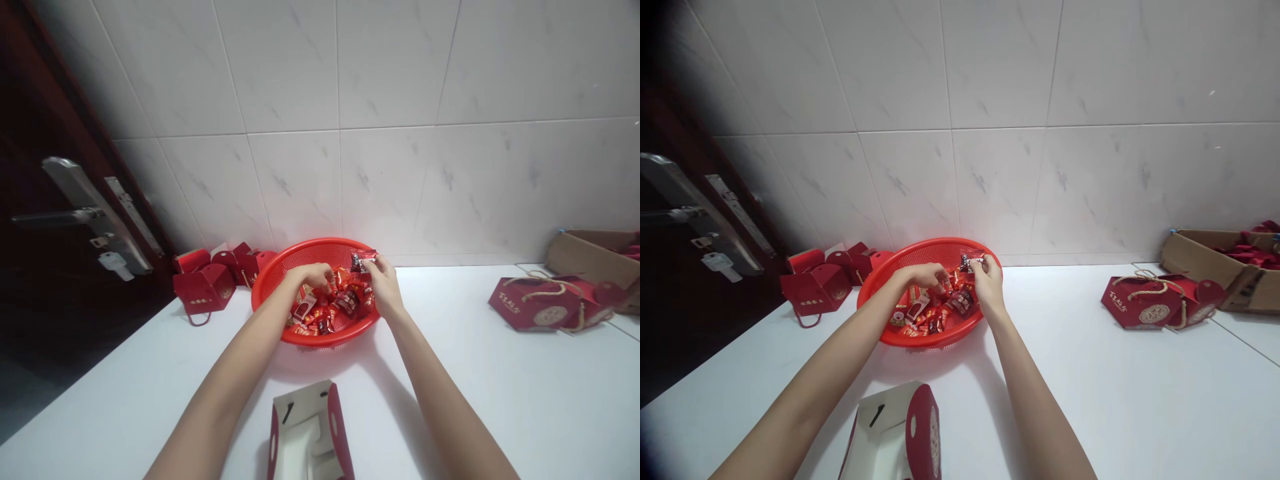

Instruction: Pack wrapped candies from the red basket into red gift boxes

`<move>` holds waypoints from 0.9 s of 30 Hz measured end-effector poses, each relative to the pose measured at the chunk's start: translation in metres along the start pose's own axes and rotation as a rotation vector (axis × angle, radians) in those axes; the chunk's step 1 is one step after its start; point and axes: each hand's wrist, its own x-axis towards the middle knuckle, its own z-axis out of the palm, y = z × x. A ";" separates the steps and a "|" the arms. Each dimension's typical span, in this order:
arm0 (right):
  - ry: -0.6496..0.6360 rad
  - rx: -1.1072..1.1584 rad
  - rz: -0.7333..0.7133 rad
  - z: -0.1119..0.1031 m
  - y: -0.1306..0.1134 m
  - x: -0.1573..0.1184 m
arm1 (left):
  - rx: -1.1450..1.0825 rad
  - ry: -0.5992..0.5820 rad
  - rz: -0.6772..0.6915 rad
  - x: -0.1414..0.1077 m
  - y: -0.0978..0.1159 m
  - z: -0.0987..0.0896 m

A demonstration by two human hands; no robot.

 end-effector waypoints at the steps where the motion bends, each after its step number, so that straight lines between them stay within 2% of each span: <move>1: -0.003 0.006 0.002 0.000 0.000 0.000 | -0.014 0.018 0.014 -0.001 -0.001 -0.001; 8: -0.006 0.010 -0.005 -0.001 0.000 0.000 | -0.231 0.104 0.108 0.003 -0.010 -0.002; 13: 0.000 0.008 -0.010 0.000 0.001 0.001 | -0.180 0.234 0.127 0.007 -0.017 -0.002; 16: 0.007 0.006 -0.019 0.000 0.001 0.001 | -0.157 0.246 0.129 0.006 -0.016 -0.003; 21: 0.002 0.015 0.009 0.001 0.000 0.000 | -0.081 0.173 0.117 0.000 -0.003 -0.001; 25: 0.003 -0.001 -0.010 0.000 0.002 0.001 | -0.059 -0.054 0.034 0.001 0.017 0.013; 27: 0.002 -0.007 -0.020 -0.001 0.003 0.002 | 0.021 -0.106 -0.037 0.004 0.026 0.023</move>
